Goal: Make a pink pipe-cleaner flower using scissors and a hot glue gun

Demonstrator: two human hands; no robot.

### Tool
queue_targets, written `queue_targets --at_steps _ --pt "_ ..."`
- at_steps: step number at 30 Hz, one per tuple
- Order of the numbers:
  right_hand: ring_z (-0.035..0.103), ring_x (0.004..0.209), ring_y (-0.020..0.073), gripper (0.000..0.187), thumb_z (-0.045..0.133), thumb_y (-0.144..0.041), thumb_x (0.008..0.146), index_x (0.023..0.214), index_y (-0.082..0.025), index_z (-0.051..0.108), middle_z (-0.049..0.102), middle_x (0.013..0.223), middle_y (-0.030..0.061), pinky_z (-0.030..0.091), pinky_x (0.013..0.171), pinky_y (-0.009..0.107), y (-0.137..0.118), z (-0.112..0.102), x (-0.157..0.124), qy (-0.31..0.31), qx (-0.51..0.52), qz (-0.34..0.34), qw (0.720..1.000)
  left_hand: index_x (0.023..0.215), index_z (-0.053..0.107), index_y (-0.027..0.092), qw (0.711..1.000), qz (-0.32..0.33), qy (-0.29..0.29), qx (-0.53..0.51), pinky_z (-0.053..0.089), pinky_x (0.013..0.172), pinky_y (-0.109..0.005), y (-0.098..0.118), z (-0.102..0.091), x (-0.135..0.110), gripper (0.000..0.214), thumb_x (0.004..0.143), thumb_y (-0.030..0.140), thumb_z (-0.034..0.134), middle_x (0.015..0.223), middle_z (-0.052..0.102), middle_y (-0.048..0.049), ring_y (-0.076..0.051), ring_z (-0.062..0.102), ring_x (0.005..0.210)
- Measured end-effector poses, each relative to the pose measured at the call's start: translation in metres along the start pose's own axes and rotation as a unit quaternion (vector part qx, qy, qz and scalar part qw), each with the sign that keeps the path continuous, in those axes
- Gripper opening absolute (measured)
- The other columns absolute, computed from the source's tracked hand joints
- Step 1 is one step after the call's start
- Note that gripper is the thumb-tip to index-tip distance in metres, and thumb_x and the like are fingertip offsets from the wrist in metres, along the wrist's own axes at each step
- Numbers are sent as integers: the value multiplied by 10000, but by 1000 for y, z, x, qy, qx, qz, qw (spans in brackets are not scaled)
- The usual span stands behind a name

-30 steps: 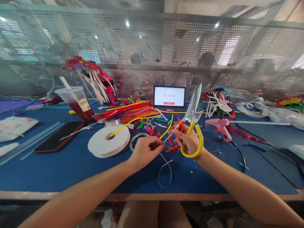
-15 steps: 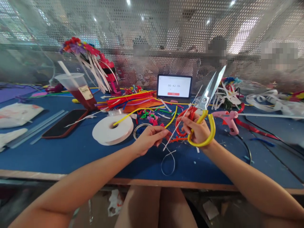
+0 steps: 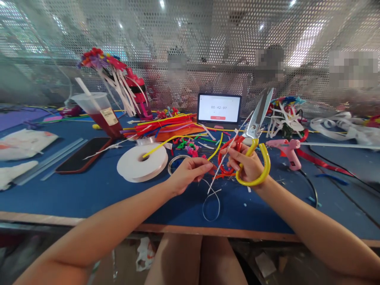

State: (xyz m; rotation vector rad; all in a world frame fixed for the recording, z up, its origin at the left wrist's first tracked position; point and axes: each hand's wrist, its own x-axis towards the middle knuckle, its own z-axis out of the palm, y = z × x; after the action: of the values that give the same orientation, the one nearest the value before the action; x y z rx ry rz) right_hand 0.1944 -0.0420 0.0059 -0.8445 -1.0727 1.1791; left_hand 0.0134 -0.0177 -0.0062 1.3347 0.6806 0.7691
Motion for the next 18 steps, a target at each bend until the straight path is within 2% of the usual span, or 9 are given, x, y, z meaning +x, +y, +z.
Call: queue_targets --at_steps 6,15,18 --pt "356 327 3 237 715 -300 686 762 -207 512 666 695 -42 338 391 203 1 4 -2 -19 22 14 999 781 692 140 998 -23 -56 10 292 419 -187 2 6 -5 309 653 419 732 695 678 -49 -34 403 437" --pt "354 336 -2 224 707 -303 698 759 -201 517 665 702 -42 384 416 193 1 2 0 -19 21 3 1000 810 693 136 997 -47 -37 -43 297 415 -181 -1 0 -3 375 676 486 700 717 665 -56 -41 442 450" --pt "354 342 -2 224 707 -308 700 774 -198 526 665 710 -42 396 422 190 2 1 0 -24 21 0 999 800 689 131 997 -47 -31 -43 291 417 -177 -1 1 -2 364 668 469 715 671 633 -31 -38 444 449"
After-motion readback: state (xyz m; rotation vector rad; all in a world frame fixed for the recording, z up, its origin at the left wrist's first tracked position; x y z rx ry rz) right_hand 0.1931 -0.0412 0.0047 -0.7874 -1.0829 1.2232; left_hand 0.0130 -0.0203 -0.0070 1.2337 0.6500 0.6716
